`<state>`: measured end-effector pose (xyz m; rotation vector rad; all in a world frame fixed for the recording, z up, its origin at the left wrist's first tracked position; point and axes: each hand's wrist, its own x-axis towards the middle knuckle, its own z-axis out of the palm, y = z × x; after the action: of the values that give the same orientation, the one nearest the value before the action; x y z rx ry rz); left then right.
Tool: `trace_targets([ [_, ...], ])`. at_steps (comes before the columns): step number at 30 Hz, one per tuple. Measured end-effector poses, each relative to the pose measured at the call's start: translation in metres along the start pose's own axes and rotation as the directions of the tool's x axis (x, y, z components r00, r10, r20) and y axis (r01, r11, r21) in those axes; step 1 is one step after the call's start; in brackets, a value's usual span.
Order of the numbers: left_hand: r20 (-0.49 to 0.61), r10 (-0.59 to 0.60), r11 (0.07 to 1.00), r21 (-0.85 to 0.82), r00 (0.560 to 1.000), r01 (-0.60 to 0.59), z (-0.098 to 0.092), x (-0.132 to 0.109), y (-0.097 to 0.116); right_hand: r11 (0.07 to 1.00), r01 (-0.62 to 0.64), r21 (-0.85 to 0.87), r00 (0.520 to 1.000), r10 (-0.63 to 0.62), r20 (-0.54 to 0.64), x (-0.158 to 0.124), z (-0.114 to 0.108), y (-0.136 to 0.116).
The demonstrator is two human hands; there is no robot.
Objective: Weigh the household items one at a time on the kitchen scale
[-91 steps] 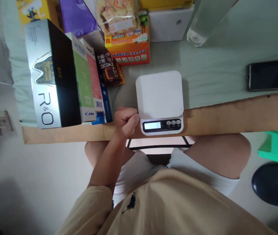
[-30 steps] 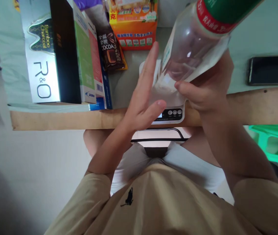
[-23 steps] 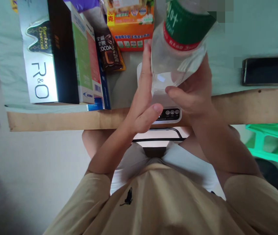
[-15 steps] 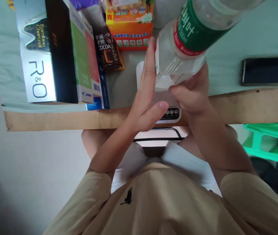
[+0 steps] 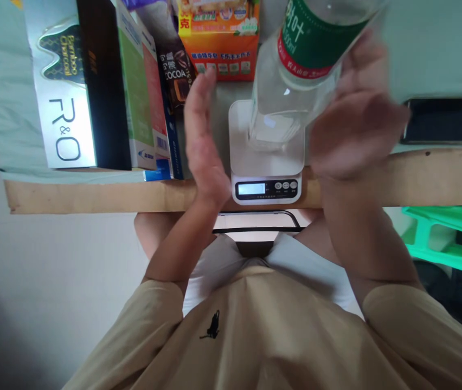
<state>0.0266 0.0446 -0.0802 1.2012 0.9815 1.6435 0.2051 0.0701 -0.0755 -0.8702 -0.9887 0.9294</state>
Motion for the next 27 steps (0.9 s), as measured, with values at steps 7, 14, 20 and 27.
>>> trace_targets([
  [7, 0.168, 0.157, 0.987, 0.018, 0.973, -0.163, -0.046, -0.003, -0.018, 0.979, -0.154, 0.133, 0.832, 0.201, -0.517, 0.003, -0.024, -0.007],
  [14, 0.200, 0.054, 0.998, -0.023, 0.978, -0.051, -0.041, -0.005, -0.024, 0.978, -0.187, 0.089, 0.833, 0.207, -0.513, 0.005, -0.013, -0.003],
  [20, 0.218, 0.093, 0.996, -0.024, 0.972, -0.090, -0.043, -0.004, -0.026, 0.975, -0.198, 0.096, 0.832, 0.219, -0.510, 0.004, -0.014, -0.002],
  [27, 0.207, 0.097, 0.995, -0.001, 0.974, -0.099, -0.040, -0.005, -0.023, 0.985, -0.139, 0.105, 0.809, 0.174, -0.561, 0.008, -0.012, 0.001],
])
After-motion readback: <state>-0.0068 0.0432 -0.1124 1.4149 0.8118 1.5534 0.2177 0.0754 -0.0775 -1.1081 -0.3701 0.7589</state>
